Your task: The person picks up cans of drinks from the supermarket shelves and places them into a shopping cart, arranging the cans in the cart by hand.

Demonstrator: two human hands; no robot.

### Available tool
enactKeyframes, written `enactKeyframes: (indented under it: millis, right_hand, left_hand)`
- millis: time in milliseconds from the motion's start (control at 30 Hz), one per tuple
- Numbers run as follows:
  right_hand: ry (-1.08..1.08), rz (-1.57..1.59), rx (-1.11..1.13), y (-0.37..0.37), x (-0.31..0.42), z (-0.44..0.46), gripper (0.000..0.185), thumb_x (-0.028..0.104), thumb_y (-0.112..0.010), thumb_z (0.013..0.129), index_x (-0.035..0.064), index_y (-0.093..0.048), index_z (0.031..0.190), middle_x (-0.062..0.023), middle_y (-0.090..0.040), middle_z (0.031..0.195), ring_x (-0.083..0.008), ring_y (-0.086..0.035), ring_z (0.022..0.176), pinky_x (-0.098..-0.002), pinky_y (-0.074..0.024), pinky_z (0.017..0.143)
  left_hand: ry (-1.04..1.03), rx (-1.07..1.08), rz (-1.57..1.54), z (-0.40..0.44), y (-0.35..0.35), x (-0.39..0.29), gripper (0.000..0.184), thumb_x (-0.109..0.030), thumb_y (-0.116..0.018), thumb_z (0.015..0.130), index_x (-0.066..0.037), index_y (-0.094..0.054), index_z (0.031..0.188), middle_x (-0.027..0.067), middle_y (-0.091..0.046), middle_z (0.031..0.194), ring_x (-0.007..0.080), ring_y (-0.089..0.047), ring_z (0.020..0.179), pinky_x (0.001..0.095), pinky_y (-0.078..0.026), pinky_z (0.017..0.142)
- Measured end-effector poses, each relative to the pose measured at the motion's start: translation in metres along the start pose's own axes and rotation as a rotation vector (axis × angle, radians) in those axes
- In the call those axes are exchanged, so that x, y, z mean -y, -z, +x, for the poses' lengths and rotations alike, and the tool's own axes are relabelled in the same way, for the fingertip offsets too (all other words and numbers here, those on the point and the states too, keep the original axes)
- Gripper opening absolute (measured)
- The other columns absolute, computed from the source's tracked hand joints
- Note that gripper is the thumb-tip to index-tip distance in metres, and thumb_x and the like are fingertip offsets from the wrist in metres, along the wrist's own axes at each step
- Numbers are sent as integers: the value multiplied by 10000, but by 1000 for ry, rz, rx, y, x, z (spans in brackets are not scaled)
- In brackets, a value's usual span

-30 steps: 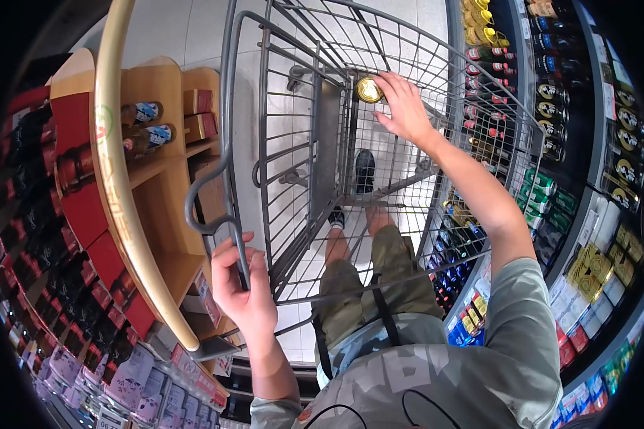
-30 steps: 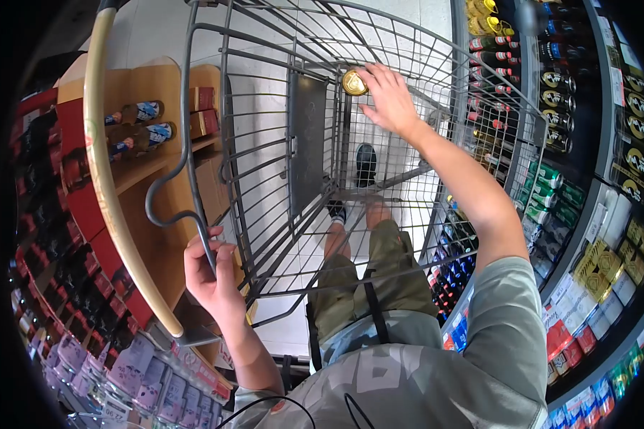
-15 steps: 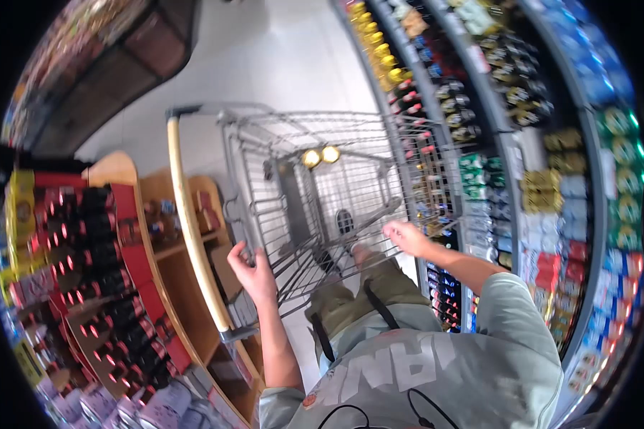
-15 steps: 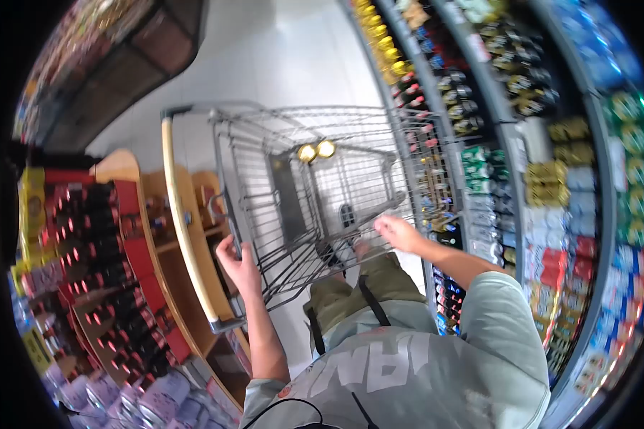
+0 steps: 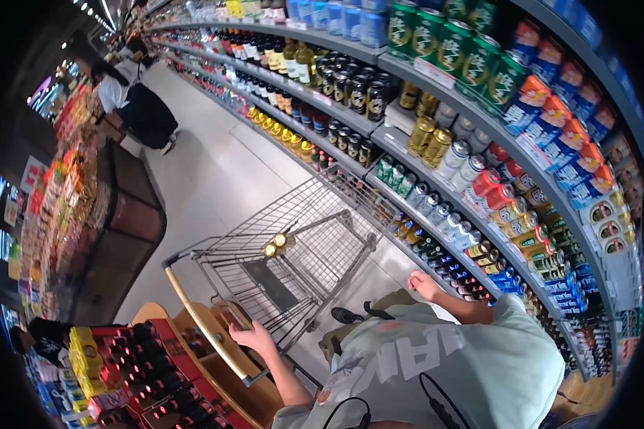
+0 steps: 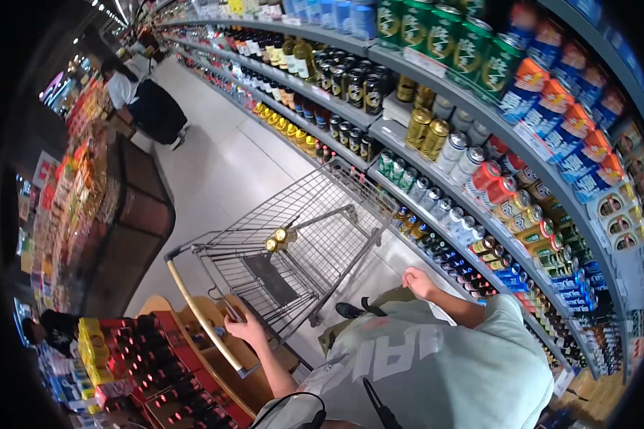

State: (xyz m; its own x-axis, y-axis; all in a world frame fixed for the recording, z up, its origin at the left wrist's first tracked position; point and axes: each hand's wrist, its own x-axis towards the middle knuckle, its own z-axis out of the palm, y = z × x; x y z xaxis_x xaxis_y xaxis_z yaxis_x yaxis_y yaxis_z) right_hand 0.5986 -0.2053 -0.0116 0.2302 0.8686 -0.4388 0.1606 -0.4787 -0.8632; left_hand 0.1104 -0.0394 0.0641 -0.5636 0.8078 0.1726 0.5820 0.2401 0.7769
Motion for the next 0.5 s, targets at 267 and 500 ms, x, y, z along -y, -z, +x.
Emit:
enactKeyframes:
  millis: [267,500]
  right_hand:
    - [32,226,-125,98,-45,-56,157,150,-495,996,71,-619,940,-21,-664,864,-130,-640,845,-291,-502,747]
    - [-17,285,-89,152,-109,-95,89,104,-607,972,18,-626,989,-64,-672,903,-142,-645,822,-288,-530,767]
  left_hand:
    - [-519,299,-10,-73,-65,-179,586,-67,-683,843,83,-427,1349,276,-425,1434,421,-369,1364,483,-277,1160]
    - [-1030,694,-121,-148,-136,-318,197,-48,-600,919,-20,-602,1115,172,-654,1140,340,-606,1080,446,-422,1020]
